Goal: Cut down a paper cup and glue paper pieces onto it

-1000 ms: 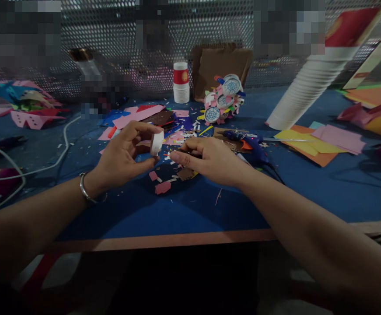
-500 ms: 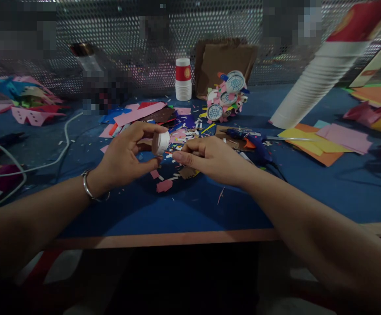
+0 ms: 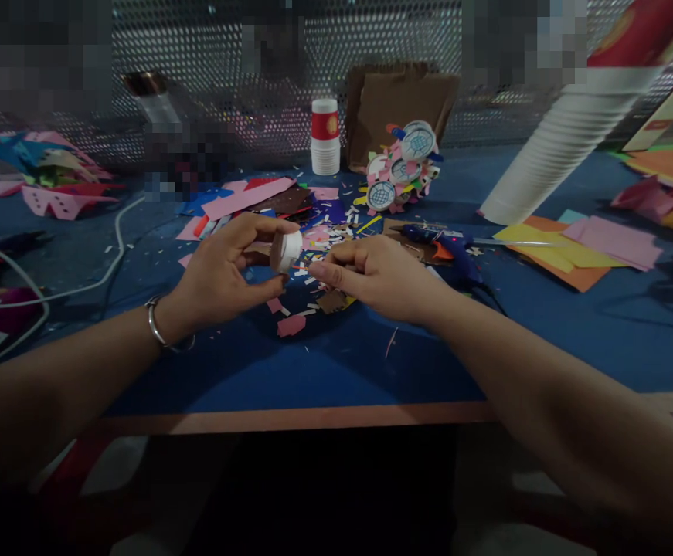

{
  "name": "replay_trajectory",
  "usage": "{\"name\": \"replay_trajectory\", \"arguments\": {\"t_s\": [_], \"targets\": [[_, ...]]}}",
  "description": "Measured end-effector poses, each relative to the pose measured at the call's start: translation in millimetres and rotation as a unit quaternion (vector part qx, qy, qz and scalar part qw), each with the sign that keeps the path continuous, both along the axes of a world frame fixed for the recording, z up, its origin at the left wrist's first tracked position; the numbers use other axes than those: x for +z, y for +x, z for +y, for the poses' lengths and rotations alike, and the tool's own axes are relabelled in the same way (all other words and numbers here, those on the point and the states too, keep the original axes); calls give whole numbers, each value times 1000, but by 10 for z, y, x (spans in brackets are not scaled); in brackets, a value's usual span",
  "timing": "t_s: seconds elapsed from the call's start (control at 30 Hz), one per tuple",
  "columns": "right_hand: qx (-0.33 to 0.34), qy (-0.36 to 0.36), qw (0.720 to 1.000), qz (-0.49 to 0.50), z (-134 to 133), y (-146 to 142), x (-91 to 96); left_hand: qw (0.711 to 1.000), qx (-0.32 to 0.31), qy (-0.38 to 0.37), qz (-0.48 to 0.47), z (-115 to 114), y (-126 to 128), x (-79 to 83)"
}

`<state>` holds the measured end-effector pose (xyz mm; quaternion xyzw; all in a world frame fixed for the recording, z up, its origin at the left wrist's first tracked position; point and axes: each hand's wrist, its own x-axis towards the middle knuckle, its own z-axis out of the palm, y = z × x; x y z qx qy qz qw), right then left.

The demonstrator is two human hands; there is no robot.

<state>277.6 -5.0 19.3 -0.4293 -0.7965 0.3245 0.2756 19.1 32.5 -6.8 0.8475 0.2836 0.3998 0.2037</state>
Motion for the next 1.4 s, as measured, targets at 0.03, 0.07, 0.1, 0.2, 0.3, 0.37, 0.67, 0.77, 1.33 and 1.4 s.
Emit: {"name": "replay_trajectory", "arguments": {"t_s": [0.03,0.07,0.1,0.2,0.3,0.37,0.67,0.77,1.33,1.4], "targets": [[-1,-1,1000,3,-1,-6,-1,1000,3,-3,-1,-8,4,3],[-2,-3,1000,8,-2,-13,0,1000,4,-6,-3,-16,8,5],[-1,-3,1000,16,-2,-20,2,1000,4,-9,-7,-23,12,8],[7,2,999,36,-4,-30,14,999,-5,-37,-22,-38,28,15],[9,-10,999,43,0,-20,15,994,-37,-94,-44,-29,44,22],[5,-23,999,37,8,-8,4,989,-59,-125,-59,-10,52,26],[-3,-28,999,18,18,15,-11,988,-62,-129,-61,-5,43,33],[5,-45,998,40,-2,8,15,989,-53,-128,-61,-23,26,44],[14,-51,997,55,-14,-1,8,977,28,207,48,-171,-15,215],[13,-46,997,53,-18,-8,6,987,31,149,50,-177,-19,206]]}}
